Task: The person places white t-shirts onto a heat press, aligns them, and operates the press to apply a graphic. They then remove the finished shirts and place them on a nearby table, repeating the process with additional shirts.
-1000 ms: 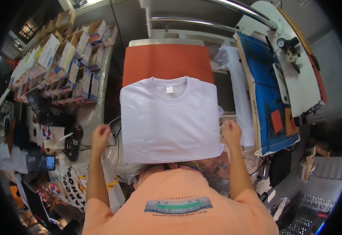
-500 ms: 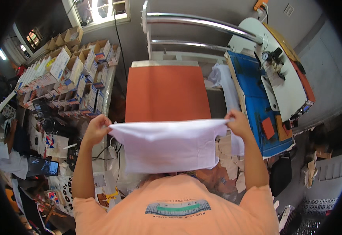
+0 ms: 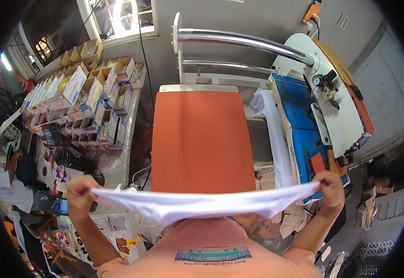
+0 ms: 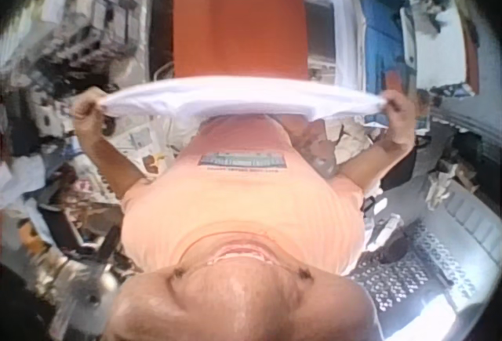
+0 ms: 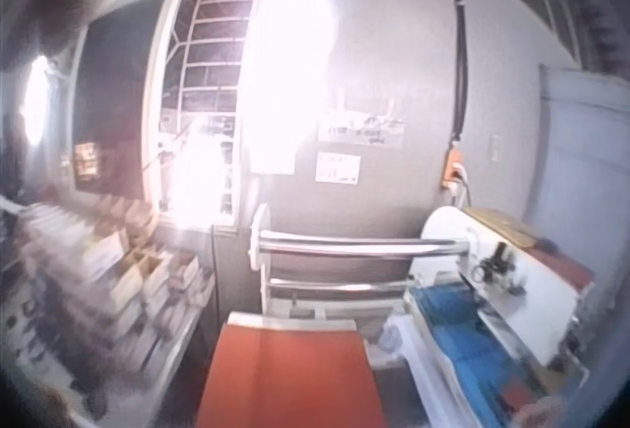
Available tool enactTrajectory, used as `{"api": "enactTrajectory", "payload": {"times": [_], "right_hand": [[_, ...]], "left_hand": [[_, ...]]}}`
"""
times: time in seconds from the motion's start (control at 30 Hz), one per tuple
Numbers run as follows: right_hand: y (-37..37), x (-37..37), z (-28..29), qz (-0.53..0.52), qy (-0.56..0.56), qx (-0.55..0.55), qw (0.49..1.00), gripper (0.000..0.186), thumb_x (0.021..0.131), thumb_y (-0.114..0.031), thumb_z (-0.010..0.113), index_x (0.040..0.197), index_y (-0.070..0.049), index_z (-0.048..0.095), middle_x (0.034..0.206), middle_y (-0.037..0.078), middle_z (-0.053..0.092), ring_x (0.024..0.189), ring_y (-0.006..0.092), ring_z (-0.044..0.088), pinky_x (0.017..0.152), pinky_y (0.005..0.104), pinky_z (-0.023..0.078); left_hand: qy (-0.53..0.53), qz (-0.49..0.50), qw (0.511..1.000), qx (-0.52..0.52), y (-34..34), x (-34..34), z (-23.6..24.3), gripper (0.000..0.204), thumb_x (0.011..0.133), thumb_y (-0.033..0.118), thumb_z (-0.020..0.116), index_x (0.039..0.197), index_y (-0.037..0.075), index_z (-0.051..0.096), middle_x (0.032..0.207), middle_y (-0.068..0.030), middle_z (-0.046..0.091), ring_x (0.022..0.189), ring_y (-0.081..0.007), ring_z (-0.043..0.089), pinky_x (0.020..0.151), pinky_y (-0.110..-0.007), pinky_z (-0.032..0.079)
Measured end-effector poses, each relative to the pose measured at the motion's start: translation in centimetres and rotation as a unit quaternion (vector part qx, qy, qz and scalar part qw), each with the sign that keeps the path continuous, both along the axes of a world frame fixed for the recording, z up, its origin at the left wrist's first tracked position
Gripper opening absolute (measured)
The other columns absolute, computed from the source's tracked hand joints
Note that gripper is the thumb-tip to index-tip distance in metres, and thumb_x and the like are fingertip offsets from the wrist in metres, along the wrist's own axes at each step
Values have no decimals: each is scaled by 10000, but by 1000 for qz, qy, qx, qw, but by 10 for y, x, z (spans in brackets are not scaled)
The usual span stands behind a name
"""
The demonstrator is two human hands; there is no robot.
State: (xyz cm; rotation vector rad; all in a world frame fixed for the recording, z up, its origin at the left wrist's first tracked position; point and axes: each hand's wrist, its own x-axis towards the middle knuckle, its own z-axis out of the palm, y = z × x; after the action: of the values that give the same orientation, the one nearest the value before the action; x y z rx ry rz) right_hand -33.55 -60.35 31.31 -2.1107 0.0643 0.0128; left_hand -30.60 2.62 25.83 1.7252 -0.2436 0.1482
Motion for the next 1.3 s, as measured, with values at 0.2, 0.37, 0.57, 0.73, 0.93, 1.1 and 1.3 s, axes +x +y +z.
{"api": "enactTrajectory", "payload": {"times": [0.2, 0.37, 0.57, 0.73, 0.93, 1.1, 1.3], "right_hand": [[12, 141, -4, 33, -33, -259, 965, 177, 746, -156, 686, 743, 15, 642, 653, 64, 591, 591, 158, 536, 555, 333, 424], [56, 237, -156, -55, -171, -373, 910, 282, 831, -247, 700, 1007, -30, 668, 949, 168, 683, 869, 346, 640, 772, 415, 497], [49, 50, -289, -271, 276, 24, 922, 395, 958, -385, 590, 1089, -17, 649, 1013, 133, 694, 905, 277, 656, 818, 417, 501], [43, 29, -318, -216, 242, 415, 850, 414, 1011, -346, 531, 1201, 16, 590, 1116, 100, 661, 1012, 194, 619, 892, 365, 484], [37, 10, -287, -296, 106, 279, 907, 356, 1014, -255, 537, 1185, 53, 588, 1086, 110, 653, 983, 161, 590, 876, 307, 472], [43, -26, -267, -314, 128, 295, 893, 355, 1010, -252, 543, 1200, 44, 590, 1087, 93, 656, 975, 157, 590, 883, 302, 464], [51, -56, -277, -328, 211, 239, 889, 384, 980, -278, 587, 1225, 18, 591, 1120, 121, 665, 987, 207, 632, 866, 323, 482]], "left_hand": [[-46, 89, 938, 331, -7, 149, -22, 242, 722, 175, 766, 726, -28, 635, 647, -65, 590, 601, -137, 531, 570, -304, 436], [-135, 182, 922, 313, -50, 219, -166, 354, 828, 243, 756, 1086, 8, 696, 940, -109, 715, 835, -171, 656, 784, -292, 514], [378, 164, 908, -70, -33, 32, -303, 371, 976, 339, 575, 1132, 11, 648, 1068, -96, 674, 975, -210, 636, 874, -337, 496], [391, 128, 863, -293, -54, 9, -312, 496, 1038, 423, 409, 1232, 0, 580, 1210, -136, 646, 1085, -258, 624, 944, -380, 491], [286, 229, 912, -185, -59, -14, -244, 412, 1061, 307, 395, 1191, -48, 559, 1119, -112, 656, 981, -197, 640, 881, -328, 501], [316, 241, 905, -153, -63, -64, -252, 398, 1060, 289, 403, 1153, -54, 582, 1065, -90, 651, 958, -158, 599, 876, -294, 469], [289, 269, 918, -28, -48, -81, -285, 416, 1058, 304, 410, 1173, -58, 578, 1073, -74, 647, 968, -152, 588, 886, -298, 461]]}}
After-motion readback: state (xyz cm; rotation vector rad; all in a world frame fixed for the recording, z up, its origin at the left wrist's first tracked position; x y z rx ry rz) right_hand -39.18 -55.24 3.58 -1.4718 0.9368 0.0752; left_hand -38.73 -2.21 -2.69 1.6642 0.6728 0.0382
